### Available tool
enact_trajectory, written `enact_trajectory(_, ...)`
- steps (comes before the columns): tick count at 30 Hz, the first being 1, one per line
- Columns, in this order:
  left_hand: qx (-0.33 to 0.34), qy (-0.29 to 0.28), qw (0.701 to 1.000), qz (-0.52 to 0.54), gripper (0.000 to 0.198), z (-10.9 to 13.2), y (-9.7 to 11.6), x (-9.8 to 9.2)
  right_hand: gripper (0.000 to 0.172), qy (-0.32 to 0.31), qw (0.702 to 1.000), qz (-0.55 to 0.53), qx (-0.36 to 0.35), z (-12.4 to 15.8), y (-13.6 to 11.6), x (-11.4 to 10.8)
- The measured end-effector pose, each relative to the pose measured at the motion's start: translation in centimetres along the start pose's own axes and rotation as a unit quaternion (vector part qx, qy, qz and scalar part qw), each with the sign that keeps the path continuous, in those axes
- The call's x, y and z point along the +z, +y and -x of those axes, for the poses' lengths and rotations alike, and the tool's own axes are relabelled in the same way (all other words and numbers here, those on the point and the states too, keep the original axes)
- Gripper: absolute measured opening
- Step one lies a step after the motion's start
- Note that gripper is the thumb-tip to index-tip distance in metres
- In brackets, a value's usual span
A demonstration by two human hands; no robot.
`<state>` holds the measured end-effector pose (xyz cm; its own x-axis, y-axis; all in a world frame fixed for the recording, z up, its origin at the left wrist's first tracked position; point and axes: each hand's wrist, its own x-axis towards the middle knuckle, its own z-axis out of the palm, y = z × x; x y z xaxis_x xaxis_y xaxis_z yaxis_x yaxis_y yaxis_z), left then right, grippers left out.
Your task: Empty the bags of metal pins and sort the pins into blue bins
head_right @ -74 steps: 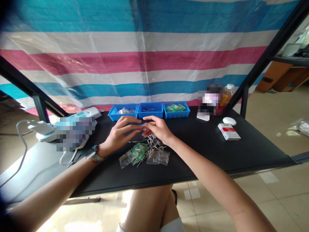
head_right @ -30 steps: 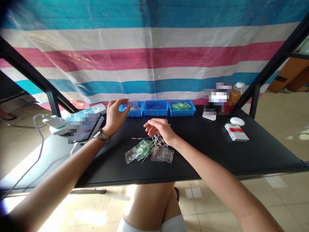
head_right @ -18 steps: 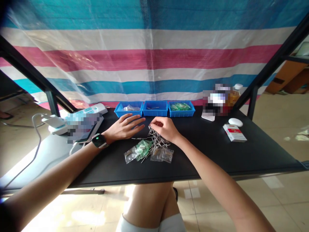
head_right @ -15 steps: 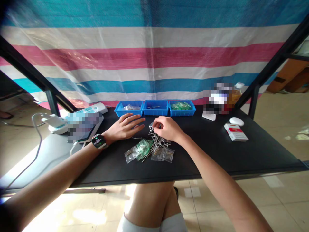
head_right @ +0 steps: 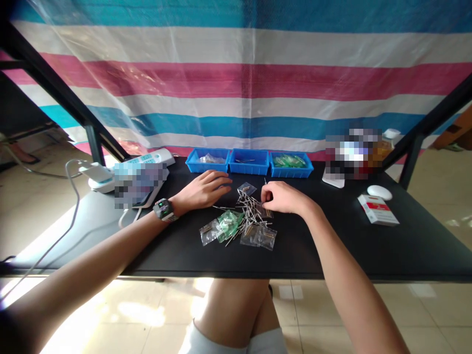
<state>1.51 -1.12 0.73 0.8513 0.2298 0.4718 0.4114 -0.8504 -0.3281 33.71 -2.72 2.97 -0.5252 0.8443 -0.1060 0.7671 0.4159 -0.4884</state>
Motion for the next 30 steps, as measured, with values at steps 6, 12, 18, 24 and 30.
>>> enact_trajectory(6,-0.015,0.008,1.000,0.024,0.027,0.1,-0.1,-0.2,0.007,0.010,0.983,-0.184,-0.010,0.2,0.2,-1.1)
enact_trajectory(12,-0.033,0.087,0.994,0.050,0.050,-0.1,1.0,-0.7,0.028,0.128,0.870,-0.475,-0.013,0.0,-2.2,-0.3)
enact_trajectory(18,-0.007,0.134,0.988,0.073,0.038,-0.9,2.5,-1.5,0.037,0.087,0.797,-0.597,-0.012,-0.9,-4.5,2.9)
enact_trajectory(24,-0.177,0.194,0.936,0.234,0.006,-1.6,3.8,-1.2,0.028,0.165,0.855,-0.483,-0.091,-0.9,-4.5,3.6)
enact_trajectory(30,-0.352,0.220,0.818,0.397,0.024,-2.1,4.6,-0.5,0.037,0.290,0.911,-0.129,-0.265,-0.5,-5.0,4.3)
